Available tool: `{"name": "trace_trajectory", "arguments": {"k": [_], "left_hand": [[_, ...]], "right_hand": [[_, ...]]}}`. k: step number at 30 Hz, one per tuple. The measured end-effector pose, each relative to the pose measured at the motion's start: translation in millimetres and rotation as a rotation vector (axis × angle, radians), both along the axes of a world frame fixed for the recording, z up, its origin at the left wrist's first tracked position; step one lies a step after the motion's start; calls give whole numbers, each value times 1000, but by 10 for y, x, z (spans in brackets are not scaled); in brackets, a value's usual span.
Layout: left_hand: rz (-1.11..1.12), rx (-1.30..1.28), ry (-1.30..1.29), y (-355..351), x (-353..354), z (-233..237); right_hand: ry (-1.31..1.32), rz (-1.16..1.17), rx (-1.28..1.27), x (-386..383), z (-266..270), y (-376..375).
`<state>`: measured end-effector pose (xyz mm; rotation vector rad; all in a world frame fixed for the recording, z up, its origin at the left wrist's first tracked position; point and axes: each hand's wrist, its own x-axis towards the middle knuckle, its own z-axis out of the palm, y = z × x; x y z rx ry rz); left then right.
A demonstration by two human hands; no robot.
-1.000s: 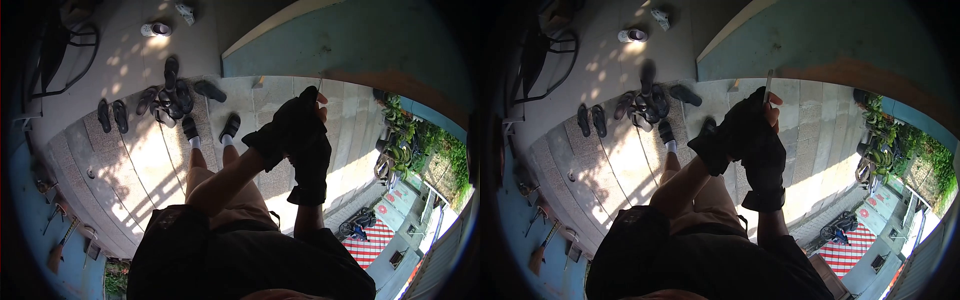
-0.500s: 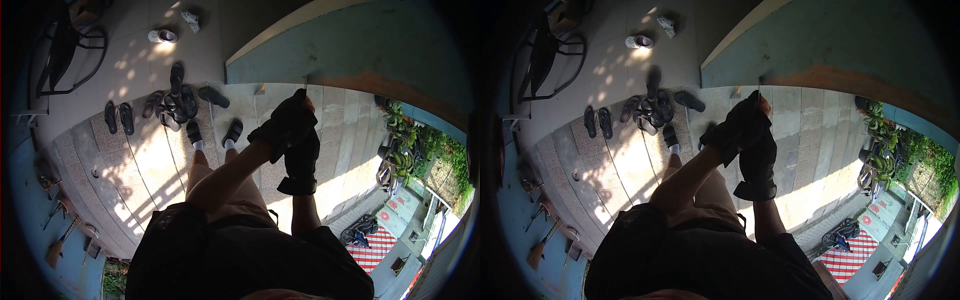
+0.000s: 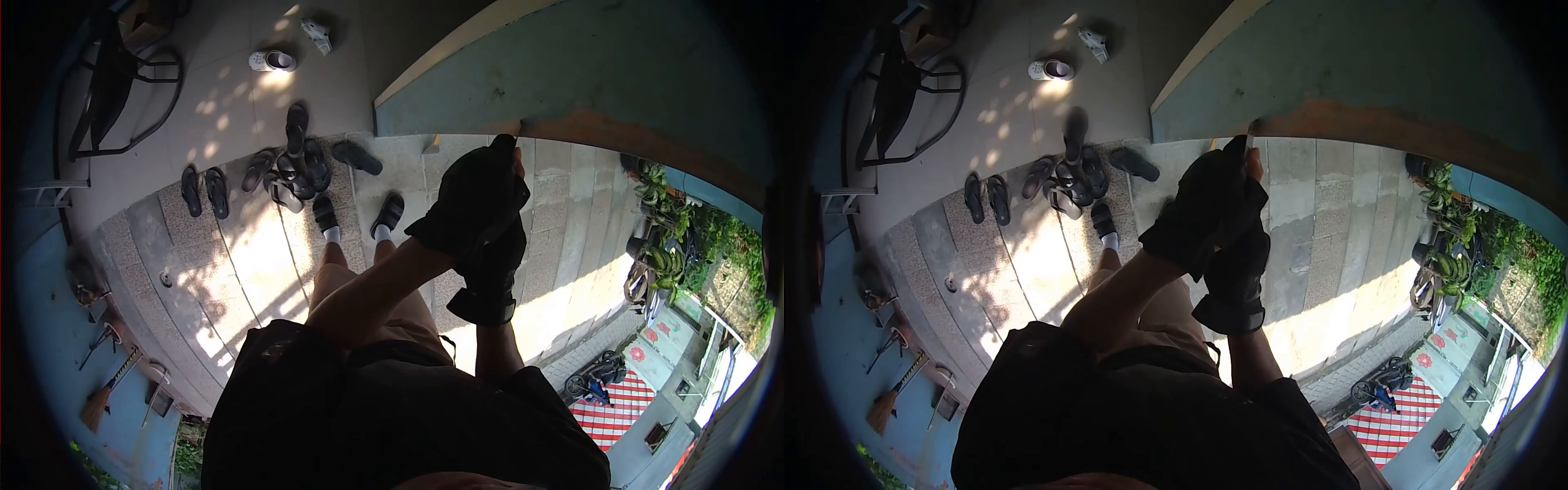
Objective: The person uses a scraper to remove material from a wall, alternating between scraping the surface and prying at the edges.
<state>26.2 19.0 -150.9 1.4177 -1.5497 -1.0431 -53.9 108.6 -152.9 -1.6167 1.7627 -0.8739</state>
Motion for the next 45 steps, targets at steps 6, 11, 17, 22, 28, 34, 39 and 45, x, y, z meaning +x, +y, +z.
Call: {"name": "trace_trajectory", "arguments": {"k": [6, 11, 17, 22, 28, 34, 39, 45], "left_hand": [[-13, 101, -28, 31, 27, -428], [-14, -68, 7, 12, 20, 125], [-24, 18, 156, 64, -65, -652], [-7, -217, 51, 65, 92, 12], [-230, -501, 108, -1, 9, -735], [-107, -43, 157, -82, 24, 542], [-124, -179, -101, -82, 84, -6], [-132, -376, 211, -14, 156, 154]], "right_hand": [[-61, -24, 170, 101, -170, -35], [25, -52, 39, -36, -21, 190], [-76, -9, 117, 126, -196, -85], [-118, -98, 49, 210, 119, -44], [51, -2, 315, 12, -60, -124], [-143, -183, 51, -111, 350, 186], [75, -17, -2, -110, -20, -129], [80, -98, -42, 188, 420, -103]]}}
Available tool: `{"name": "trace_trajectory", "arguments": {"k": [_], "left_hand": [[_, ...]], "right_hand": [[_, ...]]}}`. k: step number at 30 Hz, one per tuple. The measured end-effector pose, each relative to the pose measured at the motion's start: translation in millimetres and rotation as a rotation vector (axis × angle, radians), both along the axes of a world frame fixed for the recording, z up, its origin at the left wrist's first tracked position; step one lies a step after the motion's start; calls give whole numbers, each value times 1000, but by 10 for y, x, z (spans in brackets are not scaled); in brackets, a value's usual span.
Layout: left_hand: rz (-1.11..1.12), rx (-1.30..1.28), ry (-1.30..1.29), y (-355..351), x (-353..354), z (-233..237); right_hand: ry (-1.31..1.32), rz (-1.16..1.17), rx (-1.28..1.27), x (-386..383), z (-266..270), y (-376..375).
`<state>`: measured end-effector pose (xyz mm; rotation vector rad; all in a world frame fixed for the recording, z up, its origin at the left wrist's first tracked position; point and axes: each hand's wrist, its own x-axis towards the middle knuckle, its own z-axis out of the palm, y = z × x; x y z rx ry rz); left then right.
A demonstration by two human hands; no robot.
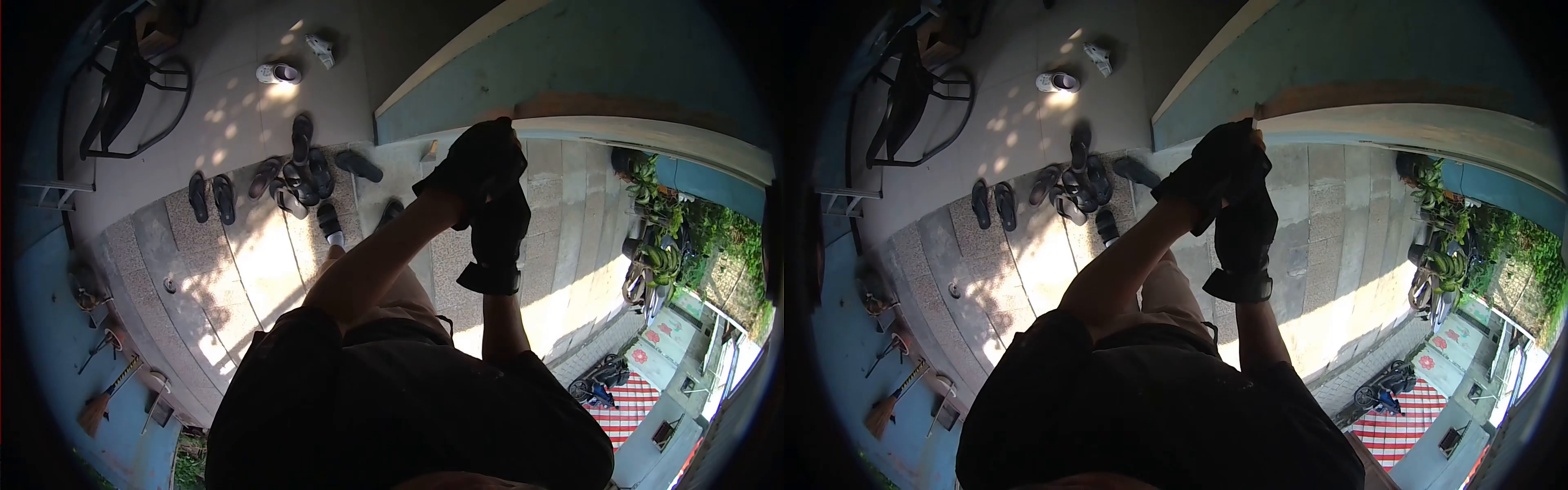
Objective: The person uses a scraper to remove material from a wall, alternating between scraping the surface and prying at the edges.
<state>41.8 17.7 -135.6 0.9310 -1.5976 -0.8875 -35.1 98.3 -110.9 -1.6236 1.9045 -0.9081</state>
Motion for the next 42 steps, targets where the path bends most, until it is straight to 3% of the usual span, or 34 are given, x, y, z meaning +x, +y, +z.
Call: {"name": "trace_trajectory", "arguments": {"k": [1, 2, 3, 5, 6, 7, 9, 12, 13, 15, 16, 18, 21, 23, 24, 25, 27, 31, 32, 33, 34, 35, 37, 38, 39, 41, 42], "left_hand": [[33, 82, -49, -6, 43, 275], [113, -222, -229, -6, -11, 224], [111, -209, -226, 31, -69, 209], [14, 360, -102, -19, -139, 175], [83, 416, -102, -14, -175, -36], [84, -223, -613, 16, -39, -301], [-13, 38, -485, 39, -33, -570], [40, -26, -307, 55, -71, -677], [28, -15, -302, 98, -72, -479], [-72, 366, -103, 32, -28, 108], [-31, 344, -116, 58, -104, 89], [14, 358, -122, 56, -170, -116], [72, 319, -181, 46, -111, -359], [21, 249, -67, -8, -193, -813], [-10, 208, 222, -70, -455, -1291], [-15, 209, 229, -58, -315, -899], [-20, 491, -83, -21, -25, -141], [-49, 425, -3, 79, -70, -109], [8, 480, -10, 29, -112, -203], [68, 545, -17, 13, -162, -362], [63, 241, 91, 53, -305, -985], [63, 237, 91, 58, -250, -961], [-69, 641, 4, 6, -134, -865], [41, 235, -93, 29, -249, -1154], [40, 235, -95, 12, -253, -1017], [-19, 574, -2, 0, -171, -440], [17, 432, -70, 47, -130, -245]], "right_hand": [[-41, -36, -114, 28, 85, 22], [-153, -33, -85, -73, 92, 56], [-150, -36, -73, -158, 30, 110], [53, 62, -149, -279, -234, 66], [48, 76, -81, -258, -324, 24], [107, 97, 47, -254, -409, 37], [2, 56, 95, -129, -601, 11], [43, 30, 83, -59, -429, -3], [18, 24, 71, -68, -326, 49], [61, 22, -68, -20, -17, 77], [81, 22, -75, -36, -7, 90], [98, 26, -96, -91, -91, 14], [190, 81, 83, -176, -386, 31], [-19, 74, 96, -97, -478, -28], [22, 77, 71, -64, -426, -43], [30, 72, 71, -71, -358, -27], [16, 83, 37, -90, -222, -24], [-9, 88, 19, -179, -191, 84], [93, 105, 24, -228, -349, 34], [193, 123, 38, -246, -459, -12], [-25, 84, 104, -191, -508, -42], [27, 100, 43, -197, -682, -39], [81, 87, 96, -130, -693, -42], [75, 89, 92, -119, -674, -28], [62, 93, 78, -123, -595, -13], [49, 100, 69, -177, -444, 25], [68, 119, -24, -213, -386, 26]]}}
